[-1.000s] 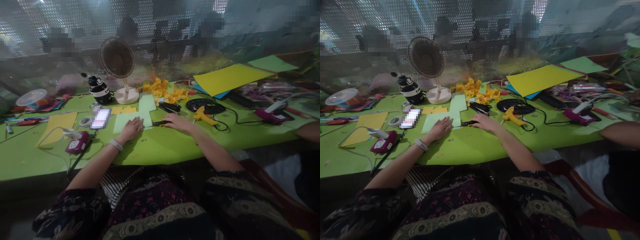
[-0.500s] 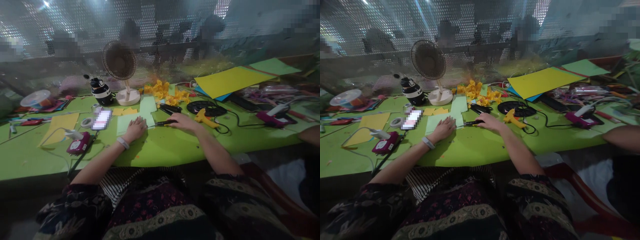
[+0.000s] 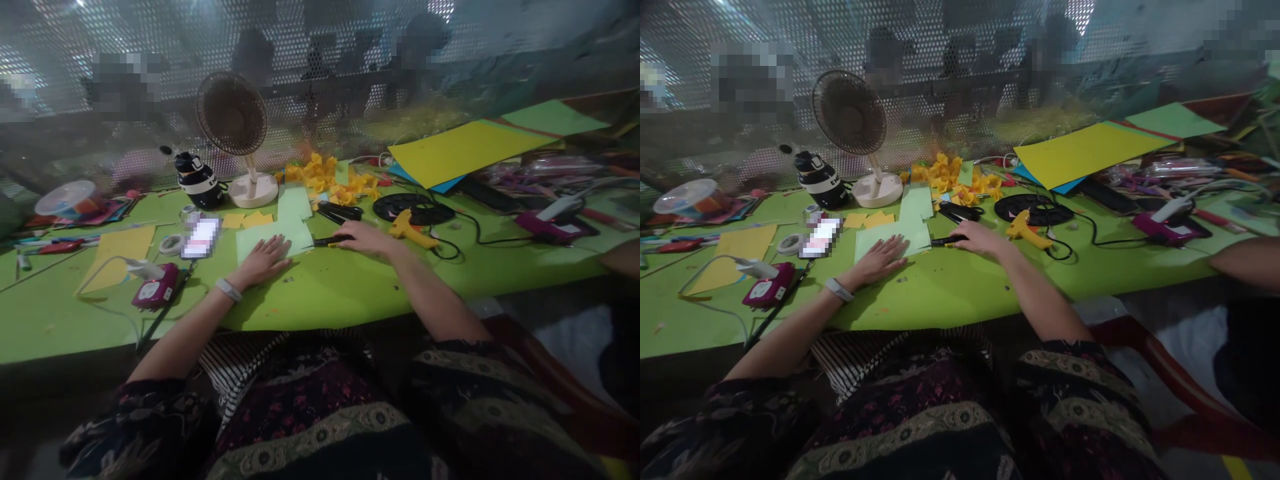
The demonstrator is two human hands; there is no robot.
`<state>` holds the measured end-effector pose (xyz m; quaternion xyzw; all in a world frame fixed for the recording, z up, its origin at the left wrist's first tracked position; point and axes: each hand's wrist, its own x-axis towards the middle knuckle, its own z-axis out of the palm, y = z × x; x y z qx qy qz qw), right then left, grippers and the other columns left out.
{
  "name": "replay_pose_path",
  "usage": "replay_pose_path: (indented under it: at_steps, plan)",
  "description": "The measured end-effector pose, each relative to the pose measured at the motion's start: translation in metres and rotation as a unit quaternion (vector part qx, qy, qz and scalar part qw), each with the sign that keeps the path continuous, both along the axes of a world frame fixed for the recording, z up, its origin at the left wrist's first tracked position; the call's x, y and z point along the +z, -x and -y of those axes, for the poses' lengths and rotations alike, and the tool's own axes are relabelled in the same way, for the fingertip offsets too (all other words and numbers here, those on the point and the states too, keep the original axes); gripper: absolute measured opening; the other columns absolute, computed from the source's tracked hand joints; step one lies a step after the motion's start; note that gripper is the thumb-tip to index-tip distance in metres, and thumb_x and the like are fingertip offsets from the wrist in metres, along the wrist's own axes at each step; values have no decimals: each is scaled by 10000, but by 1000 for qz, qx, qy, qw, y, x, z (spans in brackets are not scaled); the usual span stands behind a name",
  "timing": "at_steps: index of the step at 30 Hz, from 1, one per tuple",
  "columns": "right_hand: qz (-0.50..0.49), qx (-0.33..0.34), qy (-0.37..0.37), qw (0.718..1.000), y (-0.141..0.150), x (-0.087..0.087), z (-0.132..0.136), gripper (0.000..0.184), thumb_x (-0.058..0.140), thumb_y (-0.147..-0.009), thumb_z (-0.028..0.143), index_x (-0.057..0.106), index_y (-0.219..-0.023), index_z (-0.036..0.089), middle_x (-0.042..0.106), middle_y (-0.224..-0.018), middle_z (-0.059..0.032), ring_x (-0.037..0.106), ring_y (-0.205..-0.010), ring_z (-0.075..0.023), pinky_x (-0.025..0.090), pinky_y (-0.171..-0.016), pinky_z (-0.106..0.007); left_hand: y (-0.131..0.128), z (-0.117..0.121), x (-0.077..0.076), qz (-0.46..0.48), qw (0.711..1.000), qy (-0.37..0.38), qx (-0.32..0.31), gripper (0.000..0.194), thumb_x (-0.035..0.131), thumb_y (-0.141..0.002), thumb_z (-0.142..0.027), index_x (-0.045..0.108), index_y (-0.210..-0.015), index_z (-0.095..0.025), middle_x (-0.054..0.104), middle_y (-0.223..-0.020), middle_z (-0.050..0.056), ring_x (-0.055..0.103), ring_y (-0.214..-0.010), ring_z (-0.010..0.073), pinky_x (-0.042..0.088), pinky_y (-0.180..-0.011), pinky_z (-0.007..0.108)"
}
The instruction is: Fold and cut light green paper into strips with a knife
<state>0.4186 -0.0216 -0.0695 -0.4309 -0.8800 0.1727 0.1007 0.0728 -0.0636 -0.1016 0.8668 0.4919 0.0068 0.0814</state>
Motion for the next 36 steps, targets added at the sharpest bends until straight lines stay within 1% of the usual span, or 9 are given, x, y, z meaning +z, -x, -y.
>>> replay_pose_path:
  at_steps: [5, 10, 13, 17, 20, 24, 27, 30, 36]
  plan:
    - [8, -16, 5, 1000, 7, 5, 9, 361, 611, -972, 310, 767, -1282, 211, 704, -1239, -149, 629, -1157, -318, 478, -1021, -470, -3, 1, -7, -2, 1000, -3, -2, 755, 242, -1085, -643, 257, -1714, -227, 145, -1791, 61, 115, -1658, 272, 87, -1338, 486]
    - [0, -8, 14, 1000, -1, 10, 10, 361, 617, -973, 353, 781, -1269, 229, 716, -1228, -140, 641, -1126, -321, 490, -982, -465, -3, 1, -7, 3, 1000, -13, 2, 741, 252, -1082, -650, 262, -1713, -261, 170, -1788, 46, 149, -1653, 270, 114, -1337, 482]
    - [3, 3, 8, 1000, -1, 7, 7, 351, 633, -956, 338, 791, -1255, 241, 724, -1204, -132, 637, -1126, -320, 487, -994, -467, -3, 1, -7, 2, 1000, -12, 0, 746, 261, -1079, -659, 253, -1714, -269, 167, -1789, 48, 149, -1654, 271, 114, -1335, 488]
    - [-3, 0, -7, 1000, 5, 1, 6, 358, 627, -970, 341, 780, -1284, 263, 713, -1200, -125, 629, -1113, -312, 485, -993, -466, -3, 1, -6, 3, 1000, -9, 0, 762, 272, -1071, -685, 259, -1712, -273, 171, -1789, 46, 144, -1656, 273, 115, -1334, 486]
    - [-2, -2, 4, 1000, 3, 2, 7, 357, 629, -977, 356, 777, -1290, 267, 703, -1203, -125, 627, -1118, -311, 482, -986, -457, -3, 1, -6, -1, 1000, -1, 0, 780, 245, -1070, -701, 258, -1713, -261, 158, -1792, 50, 132, -1658, 269, 103, -1334, 473]
    - [8, 3, 29, 1000, -2, 8, 8, 367, 643, -967, 352, 778, -1286, 231, 701, -1224, -146, 629, -1138, -330, 476, -1003, -477, -3, 2, -5, 1, 1000, 1, 2, 793, 226, -1066, -716, 254, -1714, -262, 150, -1794, 45, 135, -1657, 271, 95, -1337, 473]
    - [4, -1, 21, 1000, 4, 6, 9, 353, 640, -969, 341, 778, -1277, 237, 702, -1229, -143, 626, -1153, -335, 472, -1018, -488, -3, 2, -4, 4, 1000, -1, 2, 795, 231, -1063, -724, 248, -1715, -270, 149, -1793, 40, 141, -1656, 273, 100, -1337, 486]
    - [-6, 2, 7, 1000, 12, 4, 13, 349, 618, -988, 328, 769, -1289, 237, 697, -1234, -142, 621, -1164, -323, 468, -1024, -475, -3, 2, -3, 3, 1000, 3, 0, 796, 234, -1066, -717, 225, -1721, -266, 134, -1794, 42, 133, -1657, 273, 95, -1338, 488]
    - [-5, 19, 15, 1000, 15, 4, 17, 326, 630, -988, 302, 777, -1267, 218, 704, -1203, -139, 622, -1135, -307, 472, -1000, -443, -4, 2, -3, 0, 1000, 4, -1, 810, 207, -1068, -715, 225, -1722, -239, 138, -1793, 57, 127, -1658, 283, 93, -1337, 481]
